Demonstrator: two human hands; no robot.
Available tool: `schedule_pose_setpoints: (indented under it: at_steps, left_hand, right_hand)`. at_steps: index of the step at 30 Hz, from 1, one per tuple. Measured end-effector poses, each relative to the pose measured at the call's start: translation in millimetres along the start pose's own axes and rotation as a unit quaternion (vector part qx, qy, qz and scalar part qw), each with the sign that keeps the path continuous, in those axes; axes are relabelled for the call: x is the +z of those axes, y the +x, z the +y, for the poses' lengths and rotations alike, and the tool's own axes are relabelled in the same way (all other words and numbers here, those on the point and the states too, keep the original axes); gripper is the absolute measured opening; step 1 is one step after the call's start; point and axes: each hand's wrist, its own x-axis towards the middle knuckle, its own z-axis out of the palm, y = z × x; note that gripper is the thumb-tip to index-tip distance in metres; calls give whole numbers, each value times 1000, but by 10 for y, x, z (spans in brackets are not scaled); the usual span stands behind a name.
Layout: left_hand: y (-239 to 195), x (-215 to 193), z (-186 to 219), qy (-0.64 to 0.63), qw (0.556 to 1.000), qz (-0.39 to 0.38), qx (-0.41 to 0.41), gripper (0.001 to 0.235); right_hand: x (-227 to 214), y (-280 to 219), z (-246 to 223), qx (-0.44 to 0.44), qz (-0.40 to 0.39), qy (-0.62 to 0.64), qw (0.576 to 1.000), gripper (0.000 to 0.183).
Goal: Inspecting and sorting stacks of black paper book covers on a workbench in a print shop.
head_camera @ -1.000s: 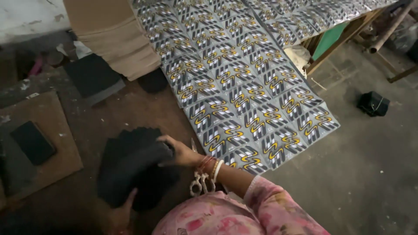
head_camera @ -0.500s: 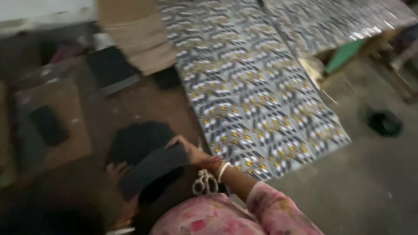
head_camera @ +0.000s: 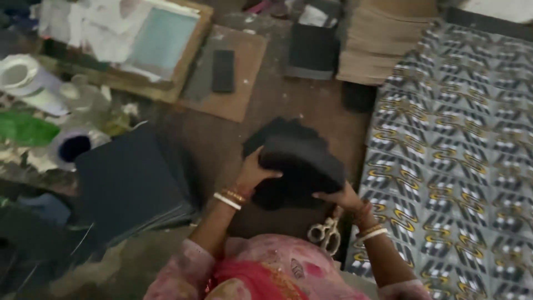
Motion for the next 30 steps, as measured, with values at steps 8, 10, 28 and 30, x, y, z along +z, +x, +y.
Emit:
schedule_pose_setpoints:
  at_steps: [8,10,28,30]
  left_hand:
    - [-778,-426,1692,210,926,226,218,65]
    - [-1094,-406,1368,192,912,258,254,53]
    - [-2265,-105,-1972,-26,996,-9,-80,50]
    - [-2364,103,-2291,-51,998,24,-27,42]
  right_hand:
    - [654,43,114,-74,70,283,954,41]
    - [690,441,-145,180,105,549,809,43]
    - [-294,4170,280,33,272,589,760,39]
    - [-373,4264,576,7,237,614,753,39]
